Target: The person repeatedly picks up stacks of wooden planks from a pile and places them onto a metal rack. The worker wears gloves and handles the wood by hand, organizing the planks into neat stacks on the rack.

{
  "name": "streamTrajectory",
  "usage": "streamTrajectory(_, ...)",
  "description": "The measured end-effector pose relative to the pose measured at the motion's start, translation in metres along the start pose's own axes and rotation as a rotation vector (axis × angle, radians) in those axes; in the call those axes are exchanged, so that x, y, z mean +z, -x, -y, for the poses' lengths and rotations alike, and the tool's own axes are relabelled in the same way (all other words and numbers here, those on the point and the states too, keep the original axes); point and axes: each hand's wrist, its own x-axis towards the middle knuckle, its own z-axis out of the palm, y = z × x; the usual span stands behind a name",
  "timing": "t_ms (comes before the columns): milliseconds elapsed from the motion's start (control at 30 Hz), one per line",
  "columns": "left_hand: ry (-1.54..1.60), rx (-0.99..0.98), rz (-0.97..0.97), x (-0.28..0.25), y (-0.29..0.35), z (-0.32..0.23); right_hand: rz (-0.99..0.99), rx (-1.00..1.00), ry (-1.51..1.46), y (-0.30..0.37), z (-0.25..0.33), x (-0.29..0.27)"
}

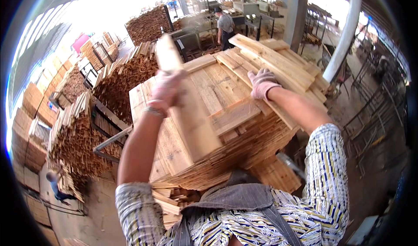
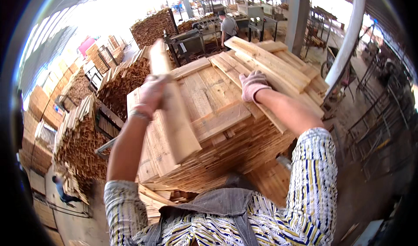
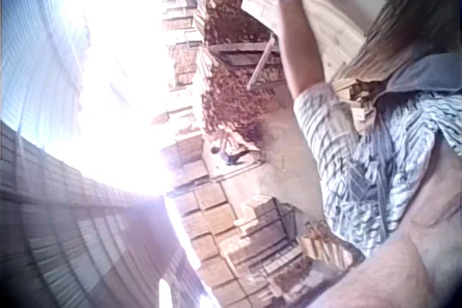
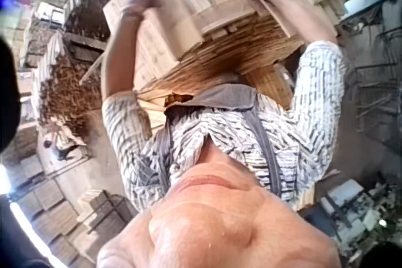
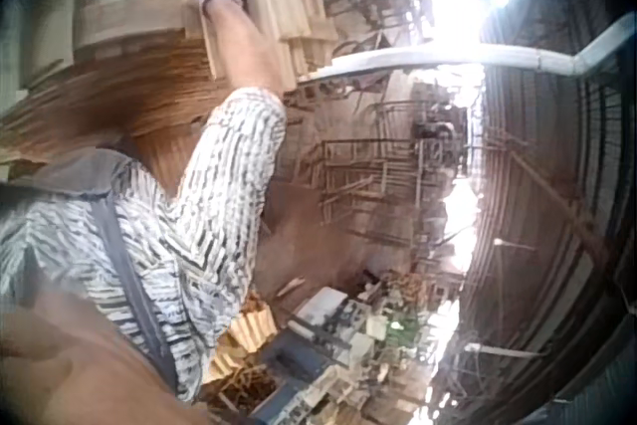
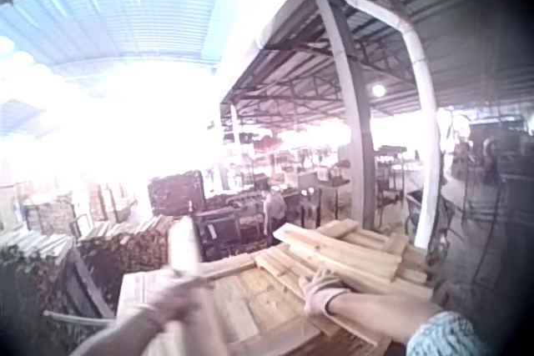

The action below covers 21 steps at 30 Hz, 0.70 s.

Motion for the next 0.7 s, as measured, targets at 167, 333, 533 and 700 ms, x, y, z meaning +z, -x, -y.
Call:
streamTrajectory(167,-1.438,0.031,-0.274,0.14,-0.004,0.057,0.009,-0.14,-0.433,-0.017,-0.051,-0.02)
streamTrajectory(333,-0.966,0.122,0.081,0.085,-0.015,0.048,-0.048,-0.168,-0.734,-0.018,-0.035,-0.048)
streamTrajectory(533,-1.264,-0.164,-0.364,-0.082,0.051,0.026,-0.083,-0.11,-0.539,-0.052,0.03,-0.002)
streamTrajectory(700,-1.094,-0.583,-0.471,-0.115,0.086,0.045,-0.03,-0.19,-0.583,-0.022,0.121,0.022)
